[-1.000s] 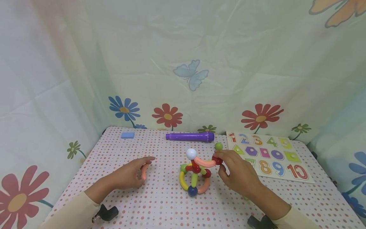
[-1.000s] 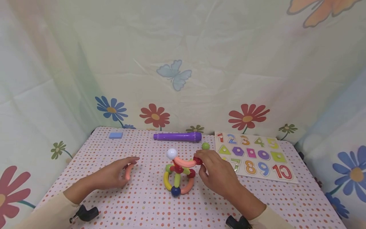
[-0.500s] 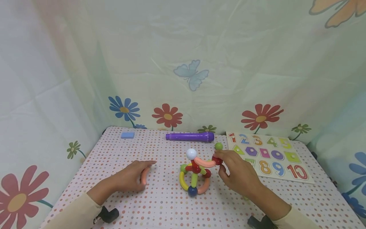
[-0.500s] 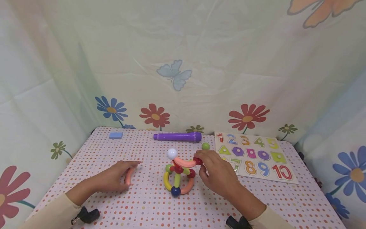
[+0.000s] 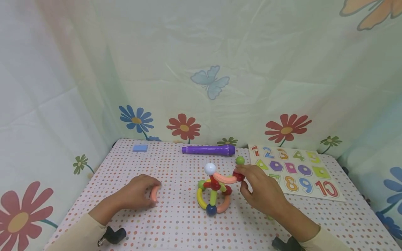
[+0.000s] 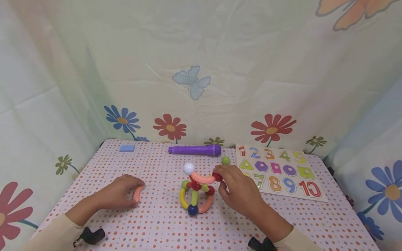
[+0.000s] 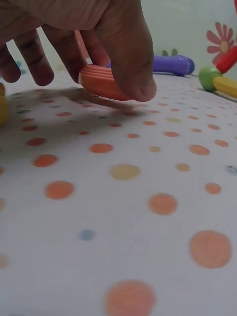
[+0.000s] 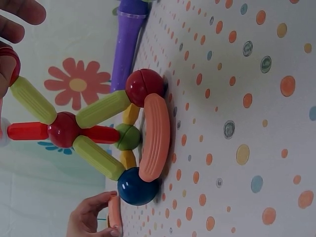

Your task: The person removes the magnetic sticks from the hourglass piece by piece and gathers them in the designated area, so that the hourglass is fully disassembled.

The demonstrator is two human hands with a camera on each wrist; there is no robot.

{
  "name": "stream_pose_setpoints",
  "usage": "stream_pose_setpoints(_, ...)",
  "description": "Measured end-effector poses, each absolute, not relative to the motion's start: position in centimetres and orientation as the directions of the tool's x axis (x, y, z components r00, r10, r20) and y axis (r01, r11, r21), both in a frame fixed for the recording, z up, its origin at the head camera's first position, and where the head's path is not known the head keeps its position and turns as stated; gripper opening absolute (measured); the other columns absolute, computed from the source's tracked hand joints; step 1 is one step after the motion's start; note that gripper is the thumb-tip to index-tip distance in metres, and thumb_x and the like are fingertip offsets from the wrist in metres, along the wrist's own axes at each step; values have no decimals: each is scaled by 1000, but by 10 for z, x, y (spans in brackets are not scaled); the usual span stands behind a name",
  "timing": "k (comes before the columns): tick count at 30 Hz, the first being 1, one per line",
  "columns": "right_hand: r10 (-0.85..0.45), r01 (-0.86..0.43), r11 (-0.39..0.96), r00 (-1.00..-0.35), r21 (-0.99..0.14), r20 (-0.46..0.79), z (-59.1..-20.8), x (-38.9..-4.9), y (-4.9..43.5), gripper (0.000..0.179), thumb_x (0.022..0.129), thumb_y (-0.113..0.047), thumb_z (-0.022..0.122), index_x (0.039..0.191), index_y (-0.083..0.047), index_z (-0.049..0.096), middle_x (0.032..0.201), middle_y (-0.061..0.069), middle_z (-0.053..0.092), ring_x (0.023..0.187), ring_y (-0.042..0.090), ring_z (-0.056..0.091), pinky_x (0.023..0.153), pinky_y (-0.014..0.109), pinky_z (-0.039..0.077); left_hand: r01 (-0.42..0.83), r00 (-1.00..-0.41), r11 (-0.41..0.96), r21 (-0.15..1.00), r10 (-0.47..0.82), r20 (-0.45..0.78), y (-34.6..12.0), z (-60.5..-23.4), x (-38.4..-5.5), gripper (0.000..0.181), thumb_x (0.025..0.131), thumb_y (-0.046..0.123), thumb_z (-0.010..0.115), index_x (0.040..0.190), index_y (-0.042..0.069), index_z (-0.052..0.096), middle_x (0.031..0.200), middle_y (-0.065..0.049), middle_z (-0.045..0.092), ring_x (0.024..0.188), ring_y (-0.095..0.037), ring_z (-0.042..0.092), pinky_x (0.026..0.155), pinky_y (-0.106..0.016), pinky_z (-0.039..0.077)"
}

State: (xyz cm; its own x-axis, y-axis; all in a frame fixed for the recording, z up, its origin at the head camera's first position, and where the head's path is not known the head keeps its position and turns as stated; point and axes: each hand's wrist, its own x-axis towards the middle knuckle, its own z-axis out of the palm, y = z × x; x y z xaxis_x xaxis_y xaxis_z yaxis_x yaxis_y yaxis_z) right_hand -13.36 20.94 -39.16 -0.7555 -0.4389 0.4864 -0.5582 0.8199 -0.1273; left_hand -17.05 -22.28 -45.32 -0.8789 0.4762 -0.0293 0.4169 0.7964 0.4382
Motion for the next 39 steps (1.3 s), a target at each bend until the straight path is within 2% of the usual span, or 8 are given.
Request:
stream_pose_setpoints(6,-444,-569,813,-744,-124,500,-393,-134,210,57,77,-7,86,129,-12,62,130,8,64,117,25,62,70,31,60,436,-879,798,416,477,6,-245,-451,-170,61,76,24,89,131,14,67,131,-1,65,130,-33,53,108,-59,39)
stream_pose_setpoints(11,-444,-574,809,-739,-128,506,-394,-134,210,57,77,-6,86,128,-11,62,131,8,64,116,25,62,69,31,60,395,-896,815,424,444,-19,-258,-447,-168,62,76,25,89,133,17,66,132,2,65,130,-33,51,107,-60,39)
stream_pose_setpoints(18,-438,-568,812,-744,-134,504,-394,-134,210,56,77,-4,86,128,-10,63,130,8,64,116,26,63,69,32,60,372,-909,841,393,416,-30,-267,-448,-166,56,75,22,87,128,16,69,127,2,68,125,-31,55,102,-56,45)
stream_pose_setpoints(27,-446,-575,809,-739,-127,506,-394,-134,210,57,77,-7,86,129,-12,61,132,8,64,118,26,62,69,31,60,369,-907,851,374,418,-55,-271,-449,-163,58,72,19,88,127,14,69,122,4,68,119,-29,57,96,-51,48)
stream_pose_setpoints(35,-446,-577,807,-736,-128,510,-393,-134,210,59,76,-5,86,129,-12,60,131,9,64,117,26,62,68,30,60,376,-899,844,382,432,-68,-271,-446,-161,71,71,20,90,136,15,63,131,-2,64,121,-32,56,98,-55,46)
stream_pose_setpoints(39,-443,-576,806,-740,-137,507,-394,-134,210,58,77,-5,85,129,-11,60,132,9,63,116,26,63,69,31,60,403,-892,824,398,451,-32,-264,-444,-164,75,77,26,89,144,14,56,140,-7,59,131,-37,51,106,-63,39)
